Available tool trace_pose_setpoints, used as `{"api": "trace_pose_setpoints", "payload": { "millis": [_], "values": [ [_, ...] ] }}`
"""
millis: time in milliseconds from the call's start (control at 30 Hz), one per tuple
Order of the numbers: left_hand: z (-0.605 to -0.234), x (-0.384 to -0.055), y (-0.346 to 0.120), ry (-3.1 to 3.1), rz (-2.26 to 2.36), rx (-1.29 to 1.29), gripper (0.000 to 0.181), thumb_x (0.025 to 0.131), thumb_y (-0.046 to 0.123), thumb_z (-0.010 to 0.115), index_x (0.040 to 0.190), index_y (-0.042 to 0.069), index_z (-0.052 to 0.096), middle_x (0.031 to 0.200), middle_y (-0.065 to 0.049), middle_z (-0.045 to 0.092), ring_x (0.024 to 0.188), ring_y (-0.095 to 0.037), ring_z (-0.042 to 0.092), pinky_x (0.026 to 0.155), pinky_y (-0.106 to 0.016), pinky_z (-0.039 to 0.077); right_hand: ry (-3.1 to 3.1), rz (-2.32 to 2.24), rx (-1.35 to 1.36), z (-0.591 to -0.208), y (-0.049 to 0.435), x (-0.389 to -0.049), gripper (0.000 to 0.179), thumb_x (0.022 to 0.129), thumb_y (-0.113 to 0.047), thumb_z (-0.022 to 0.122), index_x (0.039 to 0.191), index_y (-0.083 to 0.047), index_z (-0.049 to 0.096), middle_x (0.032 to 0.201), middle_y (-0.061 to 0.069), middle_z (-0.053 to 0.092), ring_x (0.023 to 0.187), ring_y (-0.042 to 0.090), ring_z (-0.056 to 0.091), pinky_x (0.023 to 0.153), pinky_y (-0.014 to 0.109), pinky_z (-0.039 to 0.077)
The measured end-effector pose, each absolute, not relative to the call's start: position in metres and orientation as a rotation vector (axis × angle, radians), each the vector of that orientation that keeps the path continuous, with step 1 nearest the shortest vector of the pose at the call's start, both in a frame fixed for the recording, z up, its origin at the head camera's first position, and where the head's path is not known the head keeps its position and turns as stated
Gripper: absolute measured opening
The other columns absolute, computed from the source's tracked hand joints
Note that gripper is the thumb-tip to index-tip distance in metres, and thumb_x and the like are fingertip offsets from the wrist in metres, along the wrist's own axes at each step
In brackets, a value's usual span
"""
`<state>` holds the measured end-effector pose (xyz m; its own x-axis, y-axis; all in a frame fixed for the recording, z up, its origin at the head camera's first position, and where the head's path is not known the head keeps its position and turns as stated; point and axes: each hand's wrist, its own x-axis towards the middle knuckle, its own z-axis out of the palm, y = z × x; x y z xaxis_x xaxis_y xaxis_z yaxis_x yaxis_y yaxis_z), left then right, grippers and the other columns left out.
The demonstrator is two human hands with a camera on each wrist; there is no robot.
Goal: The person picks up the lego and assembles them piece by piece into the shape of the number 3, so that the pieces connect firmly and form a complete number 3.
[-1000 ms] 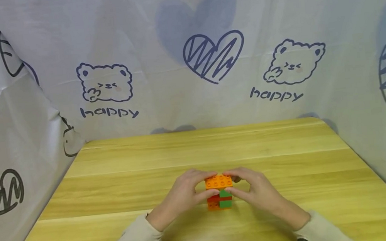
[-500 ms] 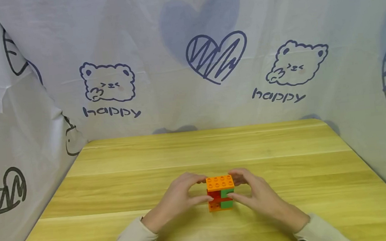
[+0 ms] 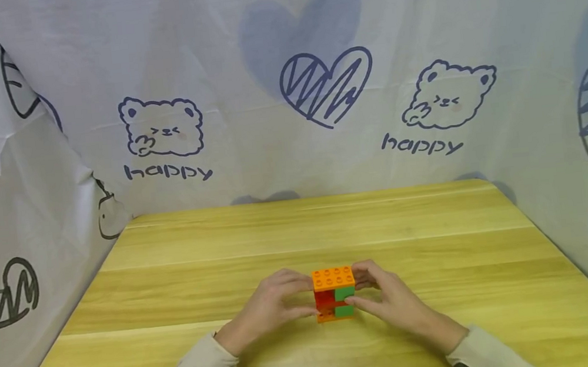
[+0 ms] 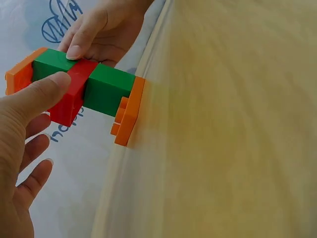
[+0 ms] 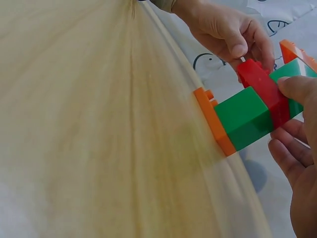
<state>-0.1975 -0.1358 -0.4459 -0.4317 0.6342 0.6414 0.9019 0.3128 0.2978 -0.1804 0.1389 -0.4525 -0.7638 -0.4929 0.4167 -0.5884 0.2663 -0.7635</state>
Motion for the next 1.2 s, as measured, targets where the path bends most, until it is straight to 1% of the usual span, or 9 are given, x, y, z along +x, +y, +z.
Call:
{"api": "trace_pose_setpoints", "payload": {
  "millis": [200, 400, 667, 833, 1000, 1200],
  "values": [
    [-0.4526, -0.1974, -0.1354, -2.199, -0.904, -1.381, 0.034, 0.074, 0.02, 0.087, 0.104, 0.009, 0.073, 0.111, -0.003, 0.066, 0.103, -0.015, 0.061, 0.09, -0.021, 0.049, -2.432, 1.629, 1.008, -0.4556, 0.1379, -0.1795, 0.048, 0.088, -0.016, 0.075, 0.127, -0.008, 0.049, 0.116, 0.003, 0.063, 0.103, 0.018, 0.062, 0.09, 0.035, 0.052],
    [-0.4544, -0.1962, -0.133, -2.212, -0.93, -1.355, 0.034, 0.074, 0.016, 0.086, 0.105, 0.009, 0.073, 0.111, -0.003, 0.065, 0.103, -0.016, 0.061, 0.089, -0.023, 0.05, -2.445, 1.718, 0.935, -0.4593, 0.139, -0.1798, 0.045, 0.088, -0.017, 0.075, 0.125, -0.009, 0.051, 0.117, 0.004, 0.062, 0.103, 0.018, 0.062, 0.09, 0.035, 0.052],
    [-0.454, -0.1951, -0.1308, -2.247, -0.907, -1.286, 0.042, 0.071, 0.018, 0.088, 0.109, 0.009, 0.072, 0.112, -0.003, 0.065, 0.104, -0.016, 0.061, 0.091, -0.024, 0.05, -2.436, 1.802, 0.851, -0.462, 0.1365, -0.1804, 0.042, 0.089, -0.02, 0.074, 0.124, -0.011, 0.052, 0.116, 0.007, 0.063, 0.103, 0.025, 0.062, 0.09, 0.033, 0.052],
    [-0.4518, -0.196, -0.1295, -2.25, -0.846, -1.261, 0.041, 0.072, 0.016, 0.088, 0.109, 0.009, 0.072, 0.111, -0.004, 0.066, 0.103, -0.018, 0.062, 0.091, -0.026, 0.05, -2.419, 1.782, 0.81, -0.4601, 0.133, -0.1813, 0.041, 0.089, -0.021, 0.073, 0.123, -0.01, 0.053, 0.113, 0.005, 0.064, 0.102, 0.021, 0.063, 0.09, 0.032, 0.052],
    [-0.4509, -0.1961, -0.1285, -2.265, -0.83, -1.233, 0.038, 0.073, 0.017, 0.087, 0.107, 0.009, 0.072, 0.11, -0.004, 0.067, 0.103, -0.019, 0.062, 0.091, -0.028, 0.051, -2.42, 1.767, 0.794, -0.4602, 0.1314, -0.1818, 0.045, 0.09, -0.017, 0.073, 0.128, -0.007, 0.051, 0.115, 0.006, 0.064, 0.104, 0.02, 0.063, 0.09, 0.032, 0.052],
    [-0.4494, -0.1959, -0.1273, -2.296, -0.821, -1.208, 0.038, 0.075, 0.016, 0.086, 0.109, 0.01, 0.072, 0.111, -0.003, 0.067, 0.103, -0.018, 0.063, 0.09, -0.03, 0.051, -2.417, 1.752, 0.793, -0.462, 0.1314, -0.1828, 0.056, 0.092, -0.015, 0.07, 0.142, -0.011, 0.044, 0.123, 0.008, 0.062, 0.108, 0.021, 0.062, 0.092, 0.032, 0.051]
  ]
}}
